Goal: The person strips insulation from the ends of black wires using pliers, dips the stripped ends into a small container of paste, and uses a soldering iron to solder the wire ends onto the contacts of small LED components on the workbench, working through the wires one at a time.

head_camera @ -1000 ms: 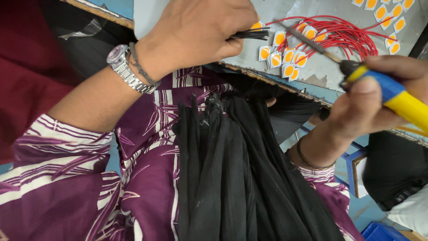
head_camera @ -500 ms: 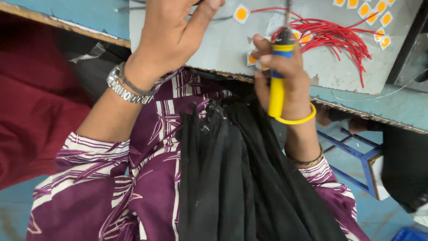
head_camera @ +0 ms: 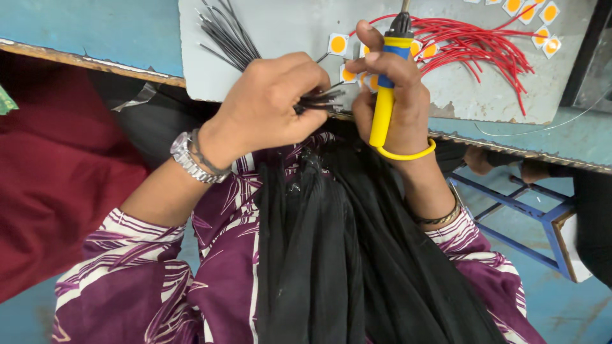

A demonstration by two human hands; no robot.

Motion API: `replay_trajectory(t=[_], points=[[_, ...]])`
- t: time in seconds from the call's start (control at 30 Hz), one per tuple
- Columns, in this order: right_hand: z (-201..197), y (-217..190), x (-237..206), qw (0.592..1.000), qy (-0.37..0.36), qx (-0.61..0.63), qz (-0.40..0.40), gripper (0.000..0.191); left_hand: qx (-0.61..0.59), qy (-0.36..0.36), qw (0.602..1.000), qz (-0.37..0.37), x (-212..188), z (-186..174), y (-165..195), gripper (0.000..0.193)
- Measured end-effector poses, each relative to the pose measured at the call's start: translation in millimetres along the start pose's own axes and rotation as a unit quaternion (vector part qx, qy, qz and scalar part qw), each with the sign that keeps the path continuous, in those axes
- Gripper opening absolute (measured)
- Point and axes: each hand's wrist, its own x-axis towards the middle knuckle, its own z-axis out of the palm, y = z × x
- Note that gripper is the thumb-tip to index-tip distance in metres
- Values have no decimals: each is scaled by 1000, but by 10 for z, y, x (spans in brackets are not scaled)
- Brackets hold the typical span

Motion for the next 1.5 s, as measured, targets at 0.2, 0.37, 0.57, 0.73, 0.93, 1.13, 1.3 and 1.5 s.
replay_trajectory(t=[0.2, 0.37, 0.57, 0.73, 0.93, 1.13, 1.3, 1.5], points=[[-28, -3, -14, 1000, -10, 8, 11, 57, 88, 31, 995, 35, -57, 88, 52, 13], [-38, -16, -1, 999, -7, -32, -15, 58, 185, 41, 980, 59, -87, 167, 103, 18], [-69, -5, 14, 999, -14, -32, -22, 57, 213, -10, 976, 39, -72, 158, 106, 28], [-184, -104, 4, 1000, 11, 18, 5, 42, 213, -44, 975, 35, -65, 126, 82, 38], [-516, -201, -209, 978, 181, 83, 61, 59, 210, -32, 977, 35, -56, 149, 67, 37], [-806, -23, -422, 940, 307, 136, 65, 49, 209, -29, 977, 34, -54, 152, 46, 39], [-822, -172, -412, 942, 308, 104, 88, 32, 187, -41, 981, 28, -41, 142, 27, 45], [-799, -546, -302, 950, 219, 97, 199, 39, 183, -52, 982, 20, -19, 122, 37, 47]])
